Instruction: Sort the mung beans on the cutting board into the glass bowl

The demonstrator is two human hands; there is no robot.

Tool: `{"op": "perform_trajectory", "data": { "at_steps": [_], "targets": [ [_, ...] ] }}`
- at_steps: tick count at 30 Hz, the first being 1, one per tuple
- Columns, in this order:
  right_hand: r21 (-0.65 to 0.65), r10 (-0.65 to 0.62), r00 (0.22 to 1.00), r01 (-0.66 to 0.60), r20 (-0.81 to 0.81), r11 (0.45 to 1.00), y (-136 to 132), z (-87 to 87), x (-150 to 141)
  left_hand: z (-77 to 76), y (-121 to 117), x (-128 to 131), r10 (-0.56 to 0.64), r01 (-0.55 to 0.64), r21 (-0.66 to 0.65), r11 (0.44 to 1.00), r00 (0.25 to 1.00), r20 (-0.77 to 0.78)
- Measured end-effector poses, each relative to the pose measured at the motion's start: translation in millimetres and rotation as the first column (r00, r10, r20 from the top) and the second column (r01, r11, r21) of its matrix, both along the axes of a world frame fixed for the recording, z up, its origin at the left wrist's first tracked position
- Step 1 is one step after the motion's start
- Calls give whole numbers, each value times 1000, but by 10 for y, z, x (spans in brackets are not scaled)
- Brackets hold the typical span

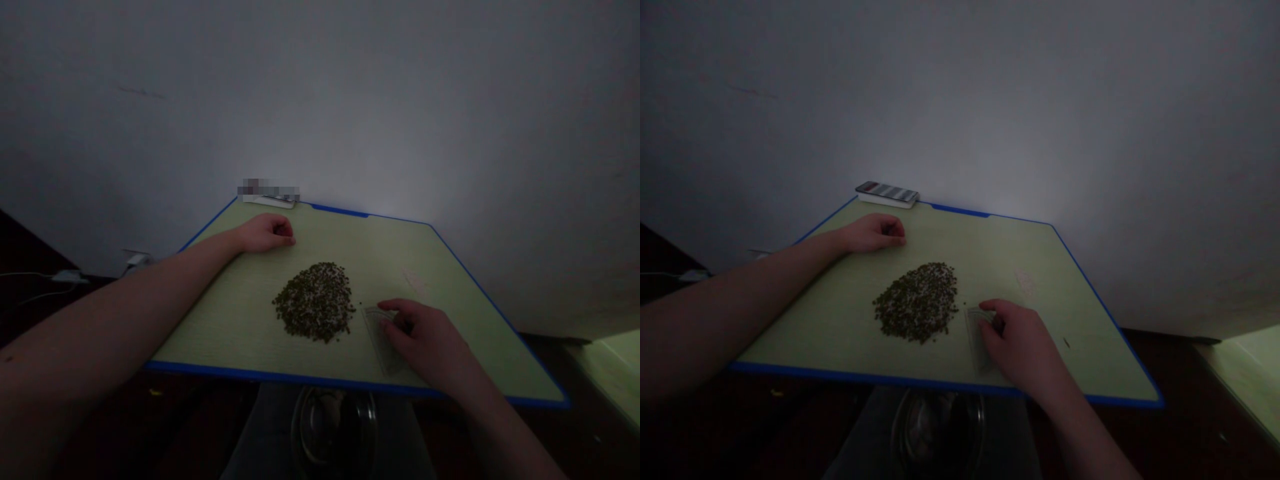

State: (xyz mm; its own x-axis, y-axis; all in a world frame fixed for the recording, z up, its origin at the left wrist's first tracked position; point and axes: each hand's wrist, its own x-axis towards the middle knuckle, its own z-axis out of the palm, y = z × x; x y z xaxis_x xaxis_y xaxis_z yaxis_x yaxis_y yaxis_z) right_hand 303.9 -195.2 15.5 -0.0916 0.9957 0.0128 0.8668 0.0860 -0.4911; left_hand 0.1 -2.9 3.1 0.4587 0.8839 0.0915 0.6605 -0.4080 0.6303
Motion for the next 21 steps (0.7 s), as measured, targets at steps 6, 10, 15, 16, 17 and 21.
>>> {"op": "perform_trajectory", "data": {
  "at_steps": [6,10,15,16,17,21],
  "targets": [
    [5,-13,999,12,35,1000,55,-1,200,-12,10,-1,-1,1,-7,1000,1000,10],
    [2,20,998,-20,58,1000,153,-22,354,-8,6,-1,-4,4,-3,1000,1000,18],
    [18,60,988,-64,145,998,345,8,487,-2,4,0,-4,4,-5,1000,1000,22],
    [27,68,982,-74,176,997,389,24,509,-2,5,0,-7,7,-5,1000,1000,21],
    [33,69,975,-78,212,996,435,42,533,-3,6,-1,-9,9,-6,1000,1000,21],
    [39,55,945,-71,322,997,628,104,652,-14,16,-10,-15,15,9,1000,1000,16]
  ]
}}
